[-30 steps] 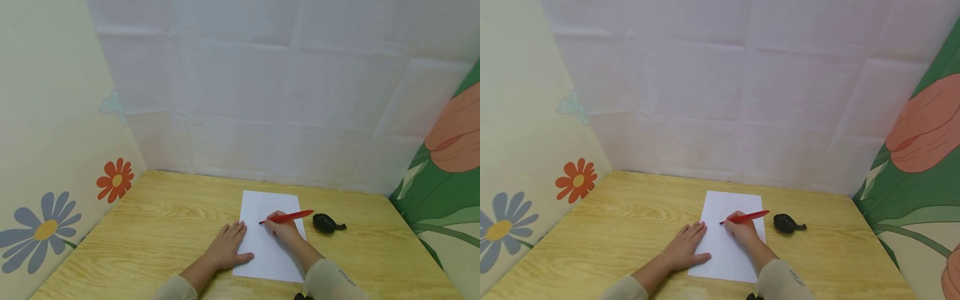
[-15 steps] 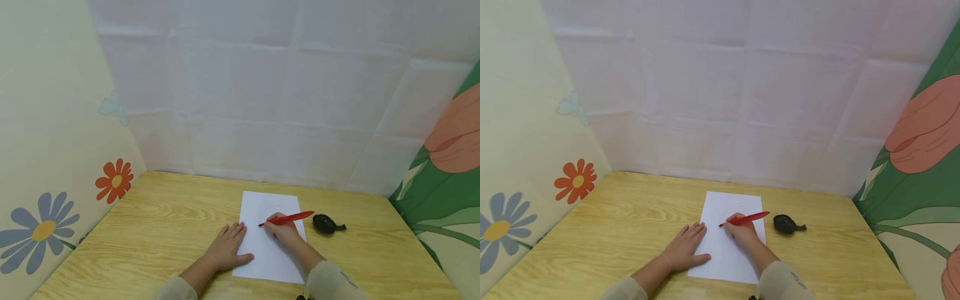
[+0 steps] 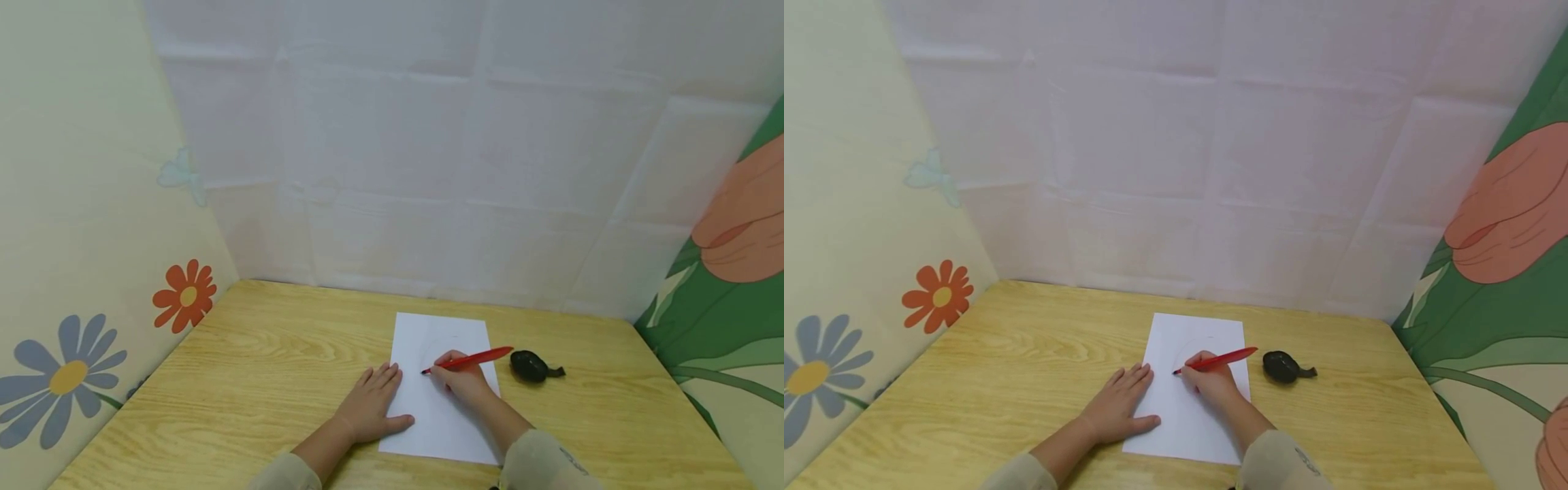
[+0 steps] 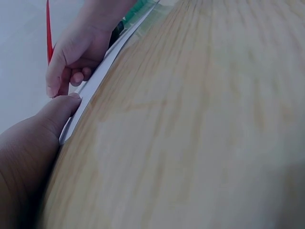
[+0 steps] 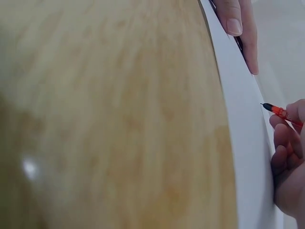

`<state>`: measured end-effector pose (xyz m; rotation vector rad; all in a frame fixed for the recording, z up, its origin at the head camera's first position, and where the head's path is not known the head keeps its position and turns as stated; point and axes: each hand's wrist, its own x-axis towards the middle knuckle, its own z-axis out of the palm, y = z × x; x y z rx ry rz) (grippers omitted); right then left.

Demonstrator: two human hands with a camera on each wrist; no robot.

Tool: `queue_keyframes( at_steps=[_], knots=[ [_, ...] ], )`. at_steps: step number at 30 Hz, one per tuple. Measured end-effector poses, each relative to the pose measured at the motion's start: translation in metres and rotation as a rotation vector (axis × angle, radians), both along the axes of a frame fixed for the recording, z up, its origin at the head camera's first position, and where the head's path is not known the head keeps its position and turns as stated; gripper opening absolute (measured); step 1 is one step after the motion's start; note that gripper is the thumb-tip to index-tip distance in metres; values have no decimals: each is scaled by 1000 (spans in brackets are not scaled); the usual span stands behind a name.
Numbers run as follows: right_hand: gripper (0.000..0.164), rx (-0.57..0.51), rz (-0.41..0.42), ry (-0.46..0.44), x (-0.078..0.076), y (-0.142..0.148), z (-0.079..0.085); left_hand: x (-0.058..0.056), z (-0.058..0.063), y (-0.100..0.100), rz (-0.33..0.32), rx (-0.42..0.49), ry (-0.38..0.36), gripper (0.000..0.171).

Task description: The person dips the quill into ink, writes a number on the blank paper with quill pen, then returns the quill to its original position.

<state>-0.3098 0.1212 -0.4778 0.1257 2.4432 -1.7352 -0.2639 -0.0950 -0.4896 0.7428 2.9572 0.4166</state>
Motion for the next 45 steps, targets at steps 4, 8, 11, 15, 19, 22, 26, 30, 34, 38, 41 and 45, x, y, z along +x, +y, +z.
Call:
queue_keyframes(
  at_steps=[4, 8, 11, 15, 19, 22, 26, 30, 34, 38, 41, 45],
  knots=[
    [14, -2, 18, 1, 2, 1, 0, 1, 0, 0, 3, 2, -2, 92],
    [14, 10, 34, 4, 5, 2, 0, 2, 1, 1, 1, 11, 5, 92],
    [13, 16, 35, -1, 6, 2, -1, 3, 1, 1, 1, 16, 9, 92],
    [15, 19, 36, -12, 9, 2, 1, 3, 1, 1, 3, 12, 7, 92],
    [17, 24, 40, -27, 11, 2, 2, 3, 1, 0, 2, 15, 1, 93],
    [17, 28, 46, -25, 13, 2, 2, 3, 2, 0, -1, 18, -4, 93],
    [17, 33, 54, -17, 14, 4, 2, 2, 2, 0, -1, 18, -8, 92],
    [16, 38, 56, -3, 15, 5, 1, 2, 3, 0, 0, 14, -3, 92],
    [15, 35, 52, 6, 17, 5, 2, 2, 3, 0, 1, 17, 2, 92],
    [14, 25, 51, 18, 18, 4, 2, 2, 4, 0, 0, 20, 2, 91],
    [14, 24, 56, 26, 19, 5, 2, 2, 4, 0, 1, 17, -2, 91],
    [14, 25, 65, 27, 20, 6, 2, 2, 4, 0, 3, 21, -9, 92]
  ],
)
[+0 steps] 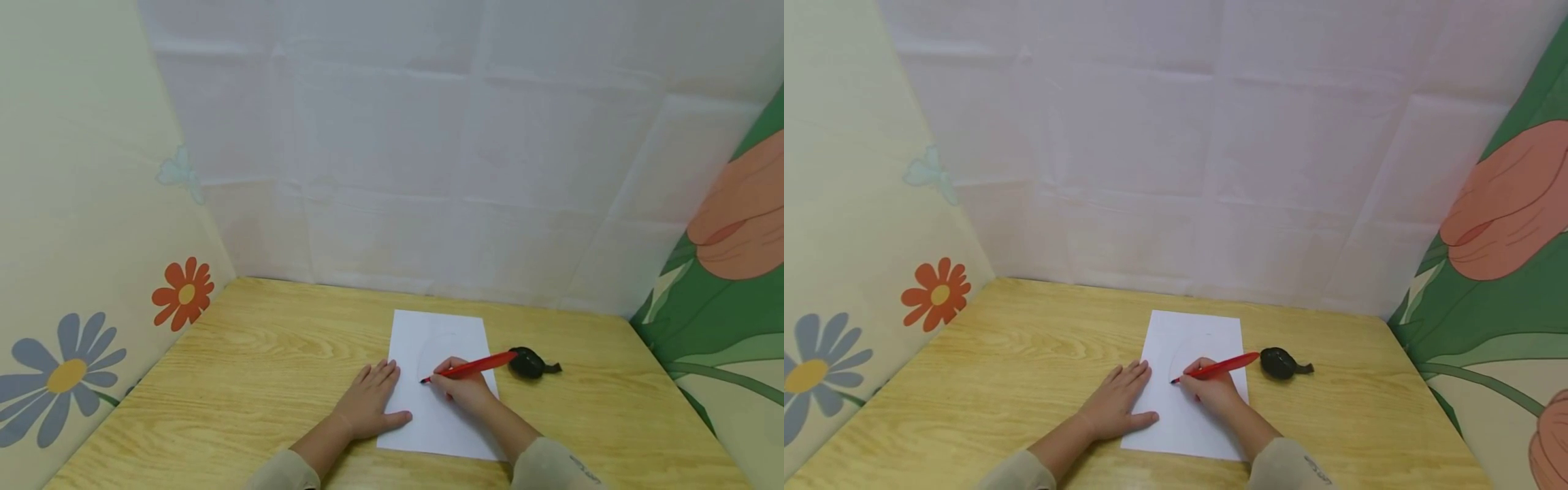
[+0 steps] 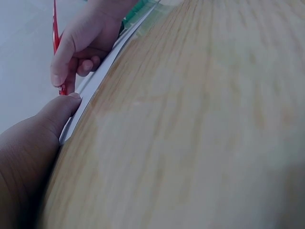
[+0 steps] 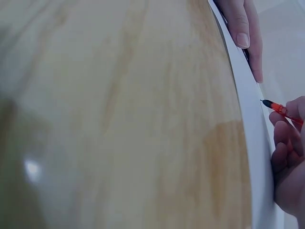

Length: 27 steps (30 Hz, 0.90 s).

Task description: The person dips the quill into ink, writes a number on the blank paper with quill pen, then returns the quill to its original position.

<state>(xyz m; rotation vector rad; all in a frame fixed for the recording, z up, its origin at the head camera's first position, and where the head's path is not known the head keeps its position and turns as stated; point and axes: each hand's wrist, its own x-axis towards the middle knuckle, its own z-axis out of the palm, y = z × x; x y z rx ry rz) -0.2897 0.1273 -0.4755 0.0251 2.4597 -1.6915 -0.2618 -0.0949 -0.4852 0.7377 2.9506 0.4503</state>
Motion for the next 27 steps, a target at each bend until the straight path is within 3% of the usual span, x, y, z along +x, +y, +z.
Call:
queue_keyframes(
  at_steps=[27],
  knots=[
    [18, 7, 62, 17, 10, 8, 2, 0, -1, -1, -10, 27, 42, 91]
  ],
)
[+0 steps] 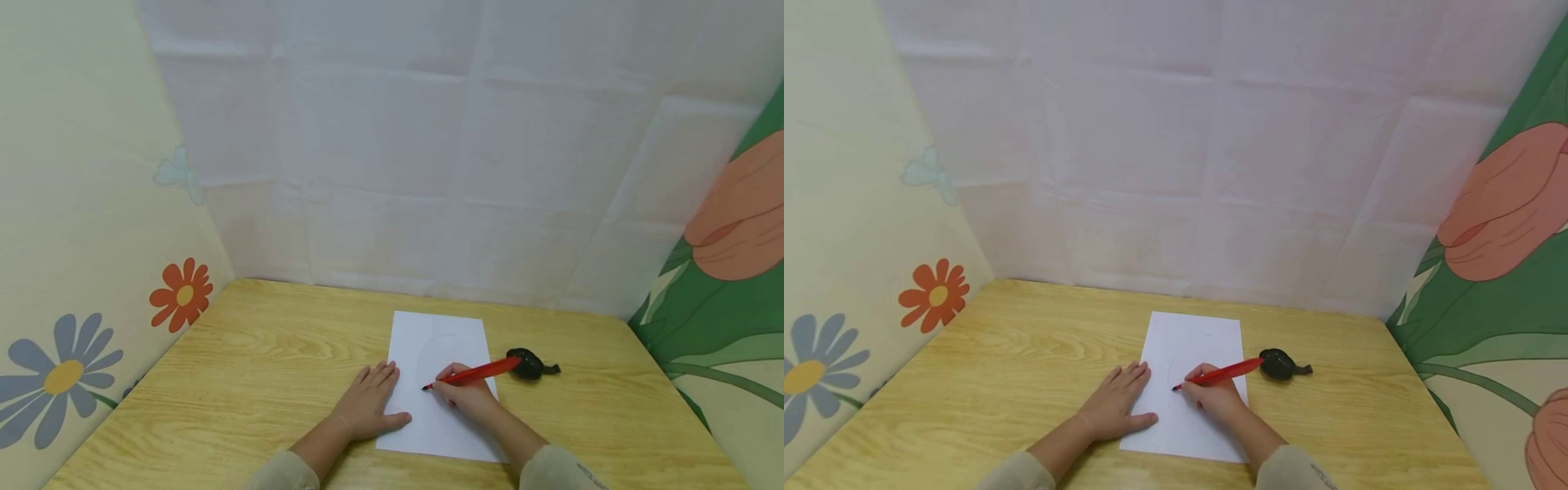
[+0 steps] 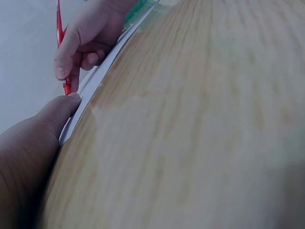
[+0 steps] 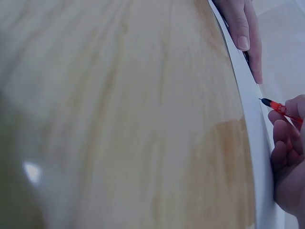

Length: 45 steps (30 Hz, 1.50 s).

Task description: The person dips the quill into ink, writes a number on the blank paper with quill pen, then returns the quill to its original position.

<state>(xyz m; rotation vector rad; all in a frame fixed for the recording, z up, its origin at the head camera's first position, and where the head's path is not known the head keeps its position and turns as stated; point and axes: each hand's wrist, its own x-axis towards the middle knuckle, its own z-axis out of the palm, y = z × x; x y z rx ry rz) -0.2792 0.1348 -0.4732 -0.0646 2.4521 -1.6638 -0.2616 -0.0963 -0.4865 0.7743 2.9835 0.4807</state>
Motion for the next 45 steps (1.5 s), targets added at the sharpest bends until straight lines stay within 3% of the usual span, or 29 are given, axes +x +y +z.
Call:
queue_keyframes(
  at_steps=[10, 45],
  knots=[
    [18, -37, 0, 15, 2, 4, -3, 0, 0, 2, 5, -8, -18, 91],
    [22, 4, 18, -20, 13, 21, 0, 0, -1, 1, 4, 0, -18, 91]
  ],
)
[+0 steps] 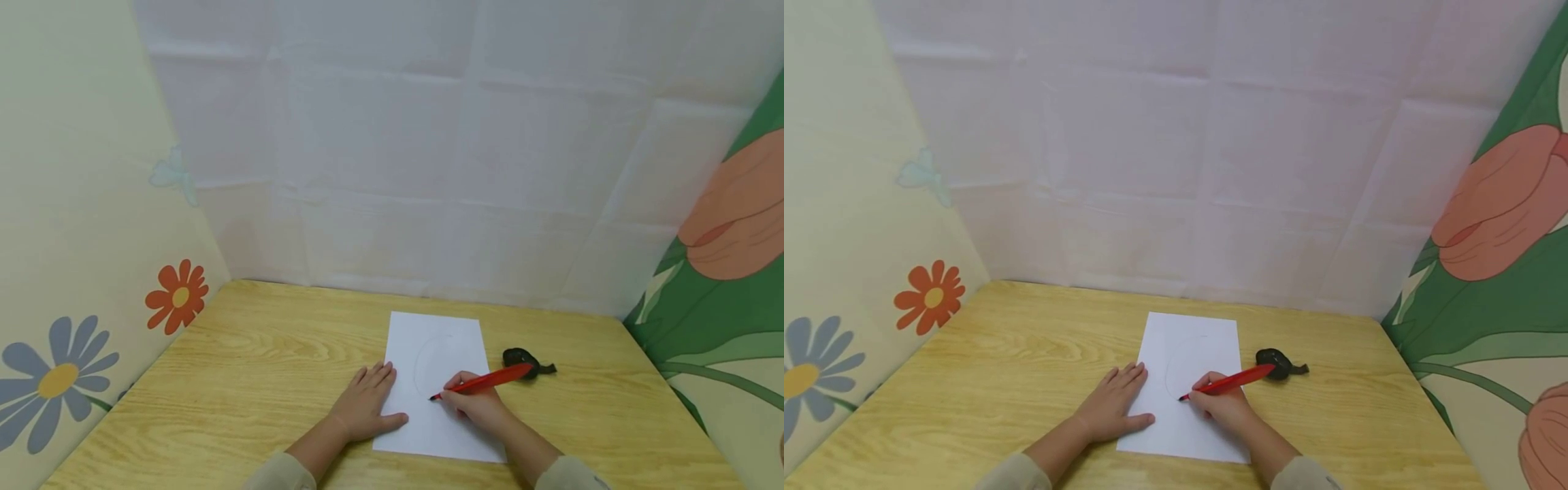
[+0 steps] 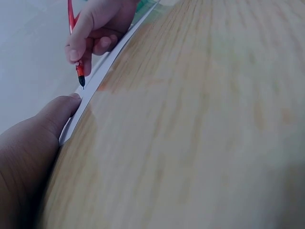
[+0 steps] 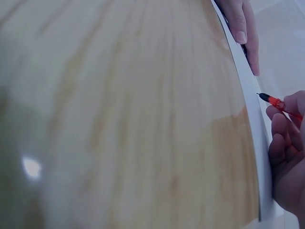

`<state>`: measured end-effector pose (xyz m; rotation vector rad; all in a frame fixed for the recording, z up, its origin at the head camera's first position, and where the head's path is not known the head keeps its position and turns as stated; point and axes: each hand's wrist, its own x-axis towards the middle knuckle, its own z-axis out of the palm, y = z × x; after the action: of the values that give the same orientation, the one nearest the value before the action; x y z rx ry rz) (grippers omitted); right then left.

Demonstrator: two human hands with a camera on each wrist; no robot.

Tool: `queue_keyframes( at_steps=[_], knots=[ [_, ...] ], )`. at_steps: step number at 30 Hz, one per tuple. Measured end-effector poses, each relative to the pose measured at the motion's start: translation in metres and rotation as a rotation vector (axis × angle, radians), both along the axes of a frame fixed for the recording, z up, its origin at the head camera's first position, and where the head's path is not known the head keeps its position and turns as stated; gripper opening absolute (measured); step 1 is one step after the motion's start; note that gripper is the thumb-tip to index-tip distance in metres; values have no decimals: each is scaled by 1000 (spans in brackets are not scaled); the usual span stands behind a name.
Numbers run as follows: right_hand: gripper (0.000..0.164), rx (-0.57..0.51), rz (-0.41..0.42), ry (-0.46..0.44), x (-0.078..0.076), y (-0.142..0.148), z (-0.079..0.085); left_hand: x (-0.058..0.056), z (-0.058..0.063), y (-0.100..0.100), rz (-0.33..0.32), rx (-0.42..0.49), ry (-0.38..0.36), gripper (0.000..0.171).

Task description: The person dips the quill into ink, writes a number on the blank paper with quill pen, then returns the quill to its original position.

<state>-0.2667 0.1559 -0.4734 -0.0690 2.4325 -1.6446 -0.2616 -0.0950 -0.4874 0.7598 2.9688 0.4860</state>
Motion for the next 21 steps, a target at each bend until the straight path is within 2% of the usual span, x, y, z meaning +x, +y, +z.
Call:
queue_keyframes(
  at_steps=[21],
  knots=[
    [22, -6, 2, 9, 5, 10, 0, 2, 2, -1, -6, 5, 15, 91]
  ],
)
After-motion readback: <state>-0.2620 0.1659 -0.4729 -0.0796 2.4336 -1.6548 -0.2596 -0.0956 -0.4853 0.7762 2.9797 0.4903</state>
